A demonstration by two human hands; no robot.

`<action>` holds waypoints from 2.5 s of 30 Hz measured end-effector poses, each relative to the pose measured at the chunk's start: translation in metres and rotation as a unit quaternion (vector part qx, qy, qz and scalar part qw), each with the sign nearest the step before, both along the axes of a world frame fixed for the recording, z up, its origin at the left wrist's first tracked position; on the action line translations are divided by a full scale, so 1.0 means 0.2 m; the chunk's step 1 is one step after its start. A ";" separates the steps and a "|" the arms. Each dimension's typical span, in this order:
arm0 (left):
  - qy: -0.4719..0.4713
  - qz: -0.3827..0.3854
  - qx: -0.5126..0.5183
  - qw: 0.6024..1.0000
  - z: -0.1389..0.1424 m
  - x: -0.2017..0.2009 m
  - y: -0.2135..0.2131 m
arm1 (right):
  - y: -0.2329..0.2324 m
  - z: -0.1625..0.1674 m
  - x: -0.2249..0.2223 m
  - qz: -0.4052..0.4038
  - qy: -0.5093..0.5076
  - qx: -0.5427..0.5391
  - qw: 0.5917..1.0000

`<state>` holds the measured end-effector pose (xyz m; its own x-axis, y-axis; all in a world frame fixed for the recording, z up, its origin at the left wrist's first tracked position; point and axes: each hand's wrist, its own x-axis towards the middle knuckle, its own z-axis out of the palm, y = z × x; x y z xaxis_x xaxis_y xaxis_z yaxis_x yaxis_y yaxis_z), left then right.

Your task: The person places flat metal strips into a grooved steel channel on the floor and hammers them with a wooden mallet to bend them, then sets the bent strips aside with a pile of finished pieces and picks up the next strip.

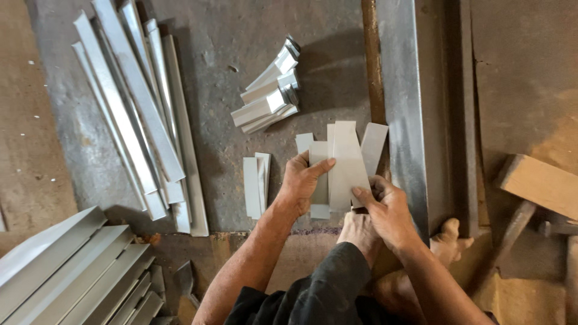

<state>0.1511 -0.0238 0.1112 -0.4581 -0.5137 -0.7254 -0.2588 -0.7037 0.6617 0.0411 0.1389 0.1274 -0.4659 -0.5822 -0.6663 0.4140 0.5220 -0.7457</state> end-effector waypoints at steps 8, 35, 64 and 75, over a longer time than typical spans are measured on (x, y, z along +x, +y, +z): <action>-0.286 0.037 -0.223 0.931 0.01 0.64 -0.50 | 0.15 0.00 -0.04 -0.065 0.000 -0.017 0.998; -0.578 -0.211 -0.324 0.718 0.11 0.85 -0.33 | 0.27 0.09 -0.11 -0.048 0.050 -0.035 0.997; -0.330 -0.148 -0.211 0.908 0.03 0.53 -0.20 | 0.17 -0.05 0.00 0.039 0.110 0.000 0.993; -0.126 -0.095 -0.138 0.978 0.25 0.02 0.12 | 0.03 0.03 0.09 0.116 0.300 -0.255 0.912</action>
<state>0.1547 0.0010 0.1614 -0.3888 -0.6283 -0.6738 -0.5473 -0.4308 0.7175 0.0587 0.1453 0.1336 -0.4833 -0.8739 0.0527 -0.2257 0.0663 -0.9719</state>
